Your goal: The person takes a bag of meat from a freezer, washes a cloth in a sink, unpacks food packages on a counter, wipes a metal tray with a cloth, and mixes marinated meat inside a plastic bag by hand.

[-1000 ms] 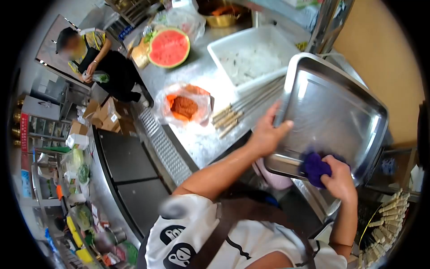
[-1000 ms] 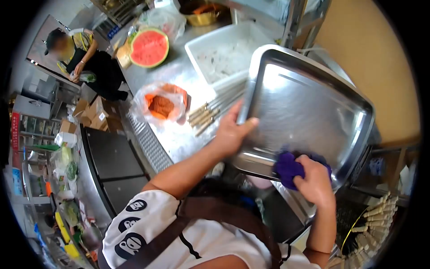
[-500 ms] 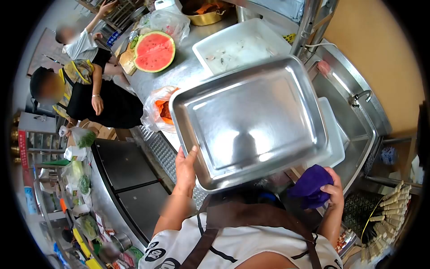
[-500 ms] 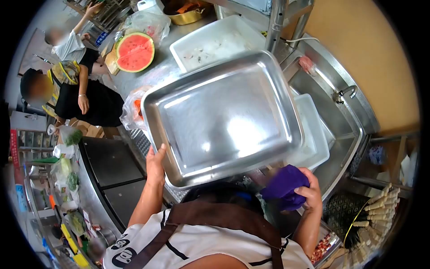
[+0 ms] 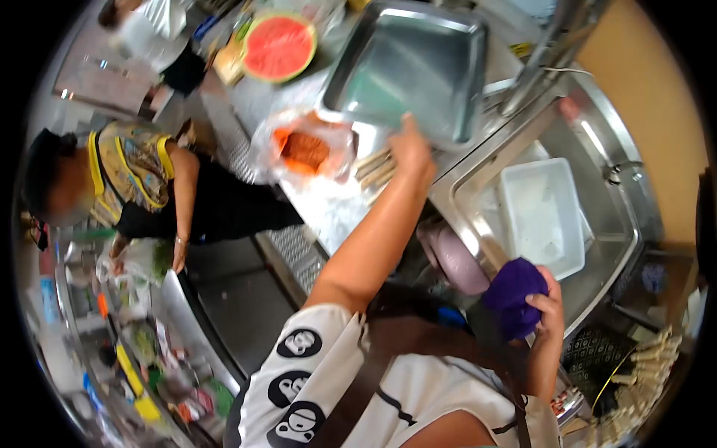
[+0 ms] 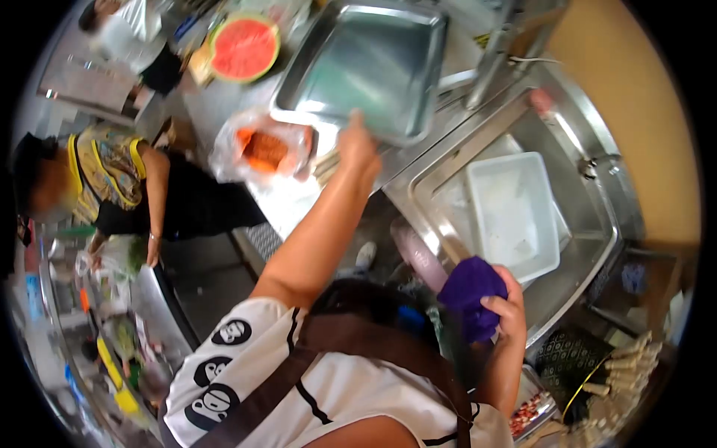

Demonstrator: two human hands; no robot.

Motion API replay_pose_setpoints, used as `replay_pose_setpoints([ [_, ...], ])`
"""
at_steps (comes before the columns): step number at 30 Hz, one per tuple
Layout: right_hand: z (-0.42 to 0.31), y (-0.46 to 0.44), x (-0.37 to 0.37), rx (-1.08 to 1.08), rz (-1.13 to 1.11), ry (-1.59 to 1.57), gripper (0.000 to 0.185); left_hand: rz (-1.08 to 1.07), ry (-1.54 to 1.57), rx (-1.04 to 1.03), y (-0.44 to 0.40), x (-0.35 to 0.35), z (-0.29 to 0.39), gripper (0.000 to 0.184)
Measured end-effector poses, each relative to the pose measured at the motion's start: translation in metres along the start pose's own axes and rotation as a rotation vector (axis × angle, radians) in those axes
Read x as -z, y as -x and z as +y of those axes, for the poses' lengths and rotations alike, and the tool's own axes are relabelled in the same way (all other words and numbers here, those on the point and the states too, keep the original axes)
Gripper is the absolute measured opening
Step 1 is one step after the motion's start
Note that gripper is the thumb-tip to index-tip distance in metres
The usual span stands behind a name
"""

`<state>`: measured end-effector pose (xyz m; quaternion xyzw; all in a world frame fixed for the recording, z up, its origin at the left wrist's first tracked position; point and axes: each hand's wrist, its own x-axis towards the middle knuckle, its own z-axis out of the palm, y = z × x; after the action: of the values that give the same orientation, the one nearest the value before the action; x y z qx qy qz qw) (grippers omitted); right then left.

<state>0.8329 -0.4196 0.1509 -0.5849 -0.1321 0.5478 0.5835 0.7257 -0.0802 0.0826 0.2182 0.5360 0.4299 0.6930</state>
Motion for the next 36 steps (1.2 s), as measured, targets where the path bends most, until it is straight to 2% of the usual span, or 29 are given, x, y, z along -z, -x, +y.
replay_pose_setpoints([
  [1,0.000,-0.010,-0.008,0.034,0.008,0.001,0.055,0.097,-0.152,-0.070,0.008,-0.005,-0.002,0.055],
  [2,0.000,-0.023,-0.019,0.078,0.014,0.001,0.054,0.147,-0.142,-0.077,0.018,0.006,0.007,0.055],
  [4,-0.003,-0.059,-0.052,0.185,0.271,-0.059,0.050,-0.326,0.013,0.063,0.044,0.027,0.020,0.054],
  [6,-0.017,-0.106,-0.079,0.237,0.191,-0.212,0.053,-0.316,-0.176,-0.270,0.065,0.071,0.038,0.047],
  [8,-0.007,-0.158,-0.105,0.337,0.208,0.126,0.057,-0.080,-0.723,-1.111,0.045,0.134,0.064,0.031],
  [10,0.028,-0.196,-0.107,0.581,0.334,1.037,0.059,0.089,-1.200,-1.316,0.019,0.190,0.105,0.021],
  [11,0.019,-0.184,-0.123,0.772,0.367,1.137,0.046,0.055,-1.346,-1.196,0.002,0.215,0.118,0.020],
  [12,0.007,-0.171,-0.139,0.776,0.349,1.152,0.046,0.026,-1.480,-1.056,-0.013,0.235,0.126,0.019],
  [13,-0.005,-0.159,-0.155,0.914,0.243,1.112,0.037,-0.062,-1.469,-1.245,-0.025,0.243,0.134,0.016],
  [14,-0.014,-0.151,-0.176,1.041,0.149,1.062,0.029,-0.062,-1.462,-1.235,-0.029,0.242,0.140,0.016],
  [15,-0.019,-0.147,-0.203,0.955,-0.005,0.793,0.012,-0.053,-1.581,-0.944,-0.027,0.232,0.149,0.018],
  [16,-0.015,-0.153,-0.224,0.996,-0.107,0.715,0.006,-0.053,-1.681,-0.654,-0.031,0.228,0.157,0.021],
  [17,-0.012,-0.160,-0.242,0.963,-0.148,0.783,0.009,-0.086,-1.818,-0.677,-0.053,0.238,0.151,0.023],
  [18,-0.008,-0.165,-0.253,0.917,-0.180,0.856,0.013,-0.134,-1.814,-0.677,-0.057,0.238,0.153,0.023],
  [19,0.001,-0.172,-0.255,0.890,-0.137,0.877,0.013,-0.210,-1.746,-0.809,-0.056,0.235,0.153,0.025],
  [21,0.029,-0.185,-0.245,0.640,0.038,0.941,0.018,-0.423,-1.611,-1.081,-0.067,0.237,0.146,0.029],
  [22,0.040,-0.183,-0.238,0.537,0.088,0.940,0.016,-0.467,-1.572,-1.083,-0.070,0.236,0.144,0.029],
  [24,0.057,-0.172,-0.230,0.525,0.138,0.803,0.011,-0.573,-1.537,-1.119,-0.082,0.243,0.141,0.027],
  [25,0.068,-0.167,-0.221,0.435,0.146,0.668,0.008,-0.631,-1.480,-1.107,-0.078,0.236,0.147,0.027],
  [26,0.078,-0.162,-0.210,0.494,0.148,0.687,0.009,-0.626,-1.452,-1.188,-0.079,0.237,0.146,0.028],
  [27,0.066,-0.149,-0.214,0.388,0.255,0.679,0.011,-0.722,-1.340,-1.214,-0.086,0.234,0.145,0.026],
  [29,0.049,-0.132,-0.203,0.321,0.351,0.485,0.017,-0.755,-1.317,-1.279,-0.081,0.231,0.144,0.027],
  [31,0.031,-0.107,-0.184,0.576,0.568,0.712,0.025,-0.819,-1.233,-1.261,-0.097,0.245,0.135,0.032],
  [32,0.023,-0.092,-0.173,0.574,0.668,0.742,0.024,-0.822,-1.327,-1.275,-0.092,0.246,0.140,0.033],
  [33,0.022,-0.070,-0.156,0.533,0.775,0.691,0.024,-0.827,-1.346,-1.480,-0.087,0.243,0.144,0.027],
  [34,0.021,-0.058,-0.142,0.500,0.845,0.628,0.025,-0.893,-1.350,-1.521,-0.100,0.254,0.143,0.031],
  [35,0.017,-0.044,-0.127,0.537,0.993,0.551,0.025,-0.885,-1.458,-1.366,-0.070,0.234,0.166,0.028],
  [36,0.012,-0.021,-0.102,0.577,1.127,0.466,0.025,-0.877,-1.572,-1.317,-0.092,0.245,0.157,0.030],
])
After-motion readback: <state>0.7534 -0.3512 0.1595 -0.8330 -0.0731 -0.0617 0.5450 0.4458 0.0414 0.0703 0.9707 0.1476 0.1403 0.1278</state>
